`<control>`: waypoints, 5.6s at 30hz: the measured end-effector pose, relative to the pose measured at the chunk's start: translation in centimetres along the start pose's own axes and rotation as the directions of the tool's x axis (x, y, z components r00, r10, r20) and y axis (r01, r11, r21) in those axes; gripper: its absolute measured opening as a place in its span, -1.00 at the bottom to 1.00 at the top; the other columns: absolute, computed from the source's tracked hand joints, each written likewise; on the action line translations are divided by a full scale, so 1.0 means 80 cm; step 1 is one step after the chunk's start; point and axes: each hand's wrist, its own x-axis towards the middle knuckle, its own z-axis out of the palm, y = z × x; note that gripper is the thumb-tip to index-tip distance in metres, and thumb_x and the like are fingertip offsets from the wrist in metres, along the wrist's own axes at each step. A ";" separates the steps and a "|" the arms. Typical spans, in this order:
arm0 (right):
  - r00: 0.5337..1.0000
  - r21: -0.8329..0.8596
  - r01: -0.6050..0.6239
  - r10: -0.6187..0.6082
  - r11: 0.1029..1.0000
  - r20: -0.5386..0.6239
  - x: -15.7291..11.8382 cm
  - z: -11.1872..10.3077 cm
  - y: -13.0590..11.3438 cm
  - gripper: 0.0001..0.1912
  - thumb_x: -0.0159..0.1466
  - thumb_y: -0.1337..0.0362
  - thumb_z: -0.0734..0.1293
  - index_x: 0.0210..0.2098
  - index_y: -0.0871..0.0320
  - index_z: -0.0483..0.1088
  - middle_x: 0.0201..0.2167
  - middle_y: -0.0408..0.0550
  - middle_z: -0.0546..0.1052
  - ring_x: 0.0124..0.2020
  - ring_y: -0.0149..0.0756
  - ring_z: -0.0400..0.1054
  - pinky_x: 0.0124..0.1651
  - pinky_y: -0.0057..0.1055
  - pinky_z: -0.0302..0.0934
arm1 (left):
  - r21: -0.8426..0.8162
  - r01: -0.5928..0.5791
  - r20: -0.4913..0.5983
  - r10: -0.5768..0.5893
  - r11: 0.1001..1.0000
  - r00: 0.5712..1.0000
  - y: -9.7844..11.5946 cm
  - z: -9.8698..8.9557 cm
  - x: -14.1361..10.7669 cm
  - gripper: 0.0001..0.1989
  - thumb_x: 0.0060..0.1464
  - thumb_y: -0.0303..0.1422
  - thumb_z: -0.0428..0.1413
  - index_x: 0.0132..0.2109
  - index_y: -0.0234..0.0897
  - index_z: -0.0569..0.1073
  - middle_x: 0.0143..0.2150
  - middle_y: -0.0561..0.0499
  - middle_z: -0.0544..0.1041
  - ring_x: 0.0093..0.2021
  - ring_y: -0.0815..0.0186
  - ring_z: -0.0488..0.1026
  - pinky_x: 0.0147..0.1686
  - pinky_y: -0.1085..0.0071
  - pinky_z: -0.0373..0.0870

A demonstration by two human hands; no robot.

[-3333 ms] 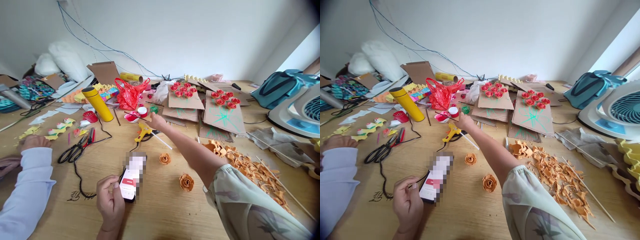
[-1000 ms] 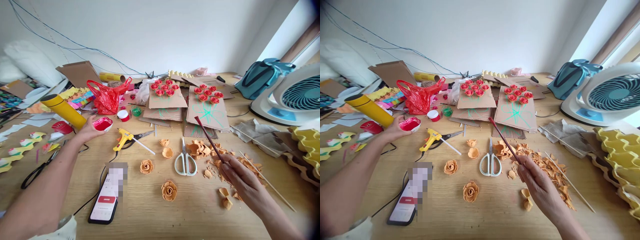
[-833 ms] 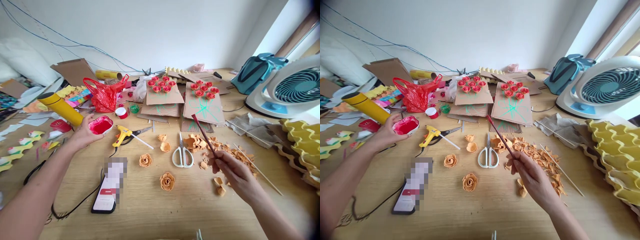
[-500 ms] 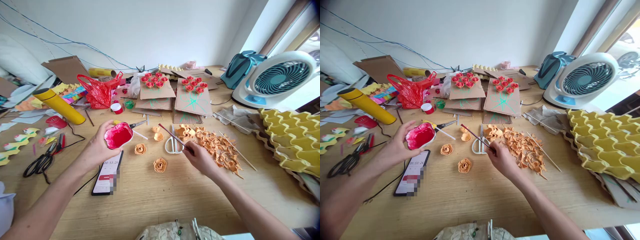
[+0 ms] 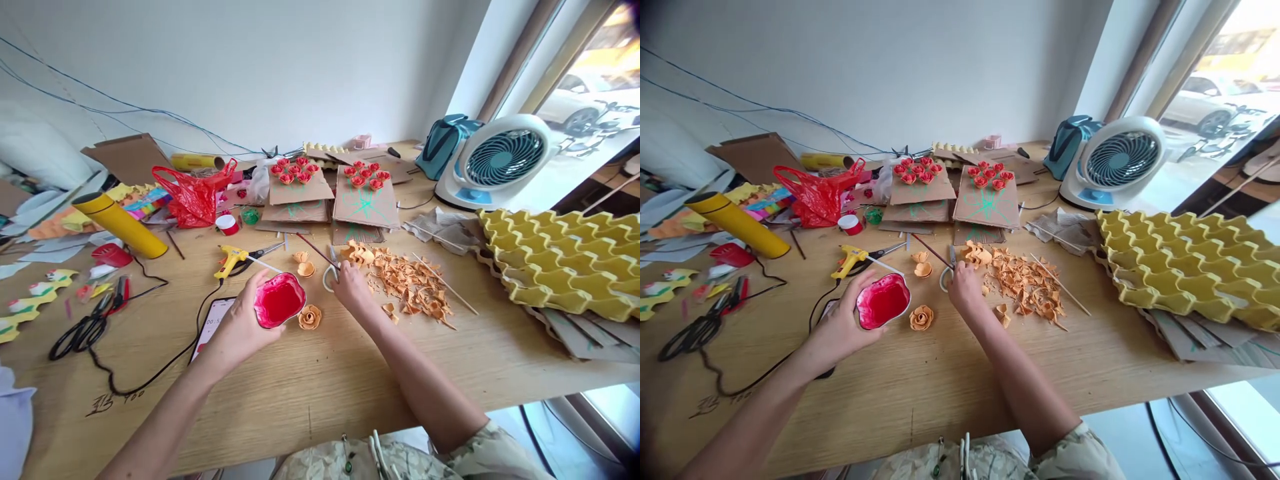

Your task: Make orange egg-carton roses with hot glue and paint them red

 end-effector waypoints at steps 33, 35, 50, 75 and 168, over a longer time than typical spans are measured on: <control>0.987 0.126 0.023 -0.002 0.992 -0.163 0.039 -0.039 0.060 -0.85 0.38 0.21 0.28 -0.25 0.15 0.39 -0.19 0.11 0.52 -0.16 -0.09 0.42 -0.12 -0.28 0.23 | -0.057 -0.244 0.373 0.248 0.968 0.894 0.029 0.127 0.105 -0.03 -0.25 -0.43 0.32 0.35 -0.24 0.16 0.27 -0.26 0.44 0.28 -0.11 0.41 0.24 0.00 0.36; 0.987 0.177 0.072 -0.044 0.981 -0.156 0.026 -0.047 0.060 -0.80 0.40 0.21 0.23 -0.33 0.12 0.38 -0.34 0.00 0.50 -0.27 -0.16 0.39 -0.18 -0.32 0.20 | -0.045 -0.277 0.374 0.273 0.960 0.886 0.032 0.126 0.106 -0.04 -0.24 -0.44 0.31 0.35 -0.25 0.16 0.27 -0.26 0.43 0.29 -0.11 0.40 0.26 -0.02 0.32; 0.951 0.560 0.250 -0.309 0.790 0.012 -0.093 -0.126 0.038 -0.68 0.48 0.08 0.17 -0.20 0.14 0.44 -0.52 -0.18 0.44 -0.55 -0.41 0.19 -0.47 -0.46 0.02 | -0.559 -0.076 0.156 0.195 0.826 0.968 0.064 0.059 0.062 -0.59 0.19 -0.25 0.21 0.15 -0.26 0.50 -0.07 -0.10 0.55 -0.05 0.18 0.52 0.06 0.19 0.44; 0.843 0.606 0.536 -0.412 0.587 -0.346 -0.144 -0.125 0.025 -0.76 0.51 0.25 0.22 0.07 0.04 0.46 -0.17 -0.03 0.56 -0.29 -0.31 0.44 -0.25 -0.36 0.33 | -0.896 0.153 0.071 -0.205 0.417 0.976 0.051 0.104 -0.049 -0.60 0.12 -0.21 0.34 0.07 -0.15 0.48 -0.24 0.08 0.43 -0.26 0.39 0.37 -0.14 0.44 0.37; 0.843 0.379 0.529 -0.522 0.759 -0.131 -0.049 -0.091 0.024 -0.80 0.46 0.31 0.21 -0.21 0.11 0.48 -0.29 -0.04 0.62 -0.29 -0.23 0.51 -0.24 -0.37 0.31 | -0.233 -0.156 0.397 0.240 0.960 0.886 0.046 0.134 -0.044 -0.42 0.08 -0.52 0.29 0.23 -0.23 0.34 0.18 -0.15 0.47 0.16 0.07 0.49 0.19 0.10 0.46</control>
